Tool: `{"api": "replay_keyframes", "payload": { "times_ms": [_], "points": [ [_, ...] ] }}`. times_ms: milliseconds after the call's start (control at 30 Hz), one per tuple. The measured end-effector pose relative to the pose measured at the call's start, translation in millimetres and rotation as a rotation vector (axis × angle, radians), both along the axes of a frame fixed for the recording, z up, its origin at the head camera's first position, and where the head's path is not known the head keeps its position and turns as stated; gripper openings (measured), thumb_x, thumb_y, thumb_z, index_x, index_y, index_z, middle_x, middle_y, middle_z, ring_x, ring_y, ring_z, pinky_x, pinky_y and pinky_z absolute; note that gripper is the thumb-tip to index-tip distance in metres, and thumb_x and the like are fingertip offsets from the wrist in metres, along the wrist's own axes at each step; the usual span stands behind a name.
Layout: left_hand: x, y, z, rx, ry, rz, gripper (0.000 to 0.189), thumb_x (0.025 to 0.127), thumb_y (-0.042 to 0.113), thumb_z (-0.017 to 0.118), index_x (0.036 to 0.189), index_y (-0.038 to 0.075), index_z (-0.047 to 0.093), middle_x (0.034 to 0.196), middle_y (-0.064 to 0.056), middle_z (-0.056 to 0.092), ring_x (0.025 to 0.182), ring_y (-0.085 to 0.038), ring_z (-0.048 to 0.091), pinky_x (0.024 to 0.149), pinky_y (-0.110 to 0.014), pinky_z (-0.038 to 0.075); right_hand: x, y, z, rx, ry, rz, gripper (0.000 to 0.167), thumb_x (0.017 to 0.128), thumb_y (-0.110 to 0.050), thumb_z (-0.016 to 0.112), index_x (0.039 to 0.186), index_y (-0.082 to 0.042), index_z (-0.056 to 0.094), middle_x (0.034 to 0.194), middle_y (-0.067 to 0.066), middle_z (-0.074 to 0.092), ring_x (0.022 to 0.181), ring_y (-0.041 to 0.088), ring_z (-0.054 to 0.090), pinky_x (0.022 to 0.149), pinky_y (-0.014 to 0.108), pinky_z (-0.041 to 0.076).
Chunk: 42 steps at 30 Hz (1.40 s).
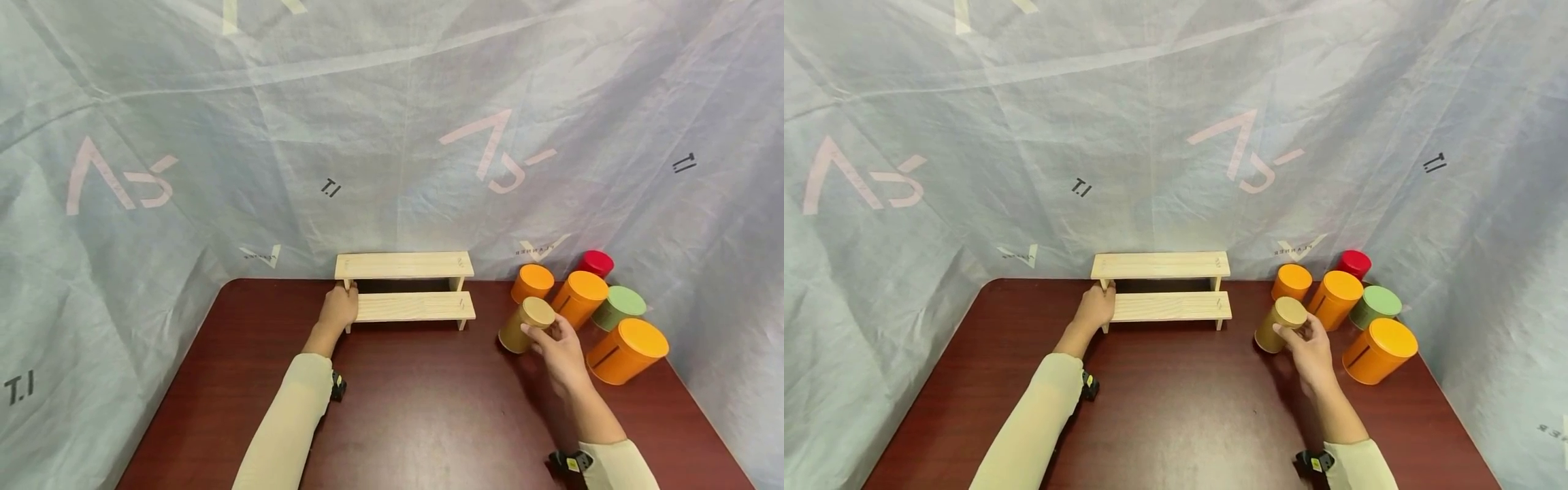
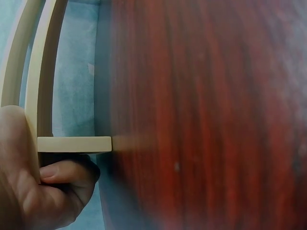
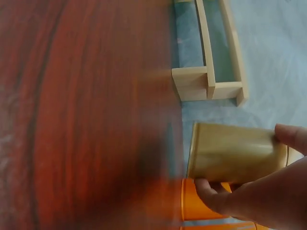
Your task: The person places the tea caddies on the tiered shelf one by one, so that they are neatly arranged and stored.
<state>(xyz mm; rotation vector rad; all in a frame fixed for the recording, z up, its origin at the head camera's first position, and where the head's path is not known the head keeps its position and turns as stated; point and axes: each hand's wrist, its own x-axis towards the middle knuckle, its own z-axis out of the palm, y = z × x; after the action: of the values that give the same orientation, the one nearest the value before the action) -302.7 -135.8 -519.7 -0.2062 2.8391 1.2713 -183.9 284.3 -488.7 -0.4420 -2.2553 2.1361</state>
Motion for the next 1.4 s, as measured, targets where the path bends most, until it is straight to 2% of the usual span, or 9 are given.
{"api": "replay_keyframes", "payload": {
  "times_ms": [133, 233, 400, 500, 667, 867, 1267, 1400],
  "points": [
    [-3.8, -1.5, -1.0, 0.01, -0.019, -0.003, 0.047, 0.115, 0.035, 0.031, 0.098, 0.004, 0.063, 0.066, -0.006, 0.048, 0.052, -0.02, 0.045, 0.049, -0.032, 0.044, -4.6, -7, 5.0, -0.026, 0.009, 0.032, 0.061, 0.103, -0.029, 0.071, 0.151, -0.014, 0.038, 0.124, -0.016, 0.055, 0.109, -0.002, 0.059, 0.091, 0.02, 0.057],
    [-6.7, -2.1, -3.5, 0.003, -0.046, -0.003, 0.05, 0.115, 0.036, 0.03, 0.086, 0.009, 0.061, 0.062, -0.005, 0.046, 0.049, -0.019, 0.042, 0.047, -0.03, 0.042, -8.9, -13, 5.7, -0.069, 0.03, 0.041, 0.047, 0.105, -0.027, 0.068, 0.143, -0.018, 0.042, 0.121, -0.018, 0.058, 0.107, -0.001, 0.061, 0.089, 0.022, 0.058],
    [-7.5, -3.3, -4.9, 0.011, -0.059, -0.004, 0.051, 0.115, 0.036, 0.03, 0.09, 0.008, 0.064, 0.061, -0.004, 0.045, 0.047, -0.018, 0.04, 0.045, -0.03, 0.041, -15.7, -24, 7.8, -0.121, 0.071, 0.066, 0.035, 0.107, -0.025, 0.064, 0.135, -0.021, 0.046, 0.118, -0.017, 0.06, 0.104, 0.002, 0.064, 0.087, 0.026, 0.06],
    [-6.8, -2.8, -3.1, 0.021, -0.06, 0.001, 0.051, 0.115, 0.036, 0.03, 0.093, 0.007, 0.065, 0.061, -0.005, 0.045, 0.047, -0.018, 0.04, 0.045, -0.03, 0.041, -19.4, -31, 11.8, -0.133, 0.08, 0.076, 0.035, 0.107, -0.026, 0.064, 0.136, -0.02, 0.047, 0.12, -0.014, 0.059, 0.103, 0.003, 0.064, 0.086, 0.027, 0.06],
    [-7.5, -2.2, -3.3, 0.007, -0.07, 0.003, 0.051, 0.115, 0.037, 0.031, 0.094, 0.006, 0.066, 0.062, -0.006, 0.05, 0.047, -0.019, 0.048, 0.045, -0.031, 0.045, -23.3, -40, 17.6, -0.134, 0.081, 0.083, 0.036, 0.107, -0.027, 0.063, 0.139, -0.019, 0.046, 0.124, -0.009, 0.056, 0.103, 0.003, 0.065, 0.086, 0.027, 0.06],
    [-8.1, -2.8, -6.2, 0.005, -0.068, 0.007, 0.052, 0.115, 0.038, 0.031, 0.089, 0.007, 0.064, 0.064, -0.007, 0.053, 0.048, -0.02, 0.052, 0.046, -0.031, 0.047, -26.3, -49, 21.7, -0.146, 0.102, 0.11, 0.037, 0.108, -0.027, 0.061, 0.14, -0.016, 0.046, 0.125, -0.006, 0.056, 0.102, 0.005, 0.067, 0.086, 0.029, 0.061],
    [-4.6, -0.3, -1.5, 0.009, -0.078, 0.012, 0.051, 0.115, 0.037, 0.03, 0.091, 0.006, 0.064, 0.06, -0.006, 0.05, 0.044, -0.019, 0.048, 0.042, -0.031, 0.045, -34.8, -73, 26.9, -0.181, 0.149, 0.136, 0.034, 0.108, -0.02, 0.06, 0.138, -0.012, 0.048, 0.122, -0.006, 0.059, 0.096, 0.008, 0.069, 0.083, 0.029, 0.062],
    [-4.7, -0.4, -1.3, 0.02, -0.085, 0.006, 0.051, 0.115, 0.035, 0.03, 0.085, 0.007, 0.061, 0.057, -0.005, 0.049, 0.043, -0.019, 0.046, 0.041, -0.031, 0.042, -38.2, -83, 29.0, -0.18, 0.16, 0.163, 0.035, 0.108, -0.017, 0.06, 0.139, -0.01, 0.047, 0.121, -0.007, 0.06, 0.097, 0.007, 0.07, 0.084, 0.03, 0.062]
  ]
}}
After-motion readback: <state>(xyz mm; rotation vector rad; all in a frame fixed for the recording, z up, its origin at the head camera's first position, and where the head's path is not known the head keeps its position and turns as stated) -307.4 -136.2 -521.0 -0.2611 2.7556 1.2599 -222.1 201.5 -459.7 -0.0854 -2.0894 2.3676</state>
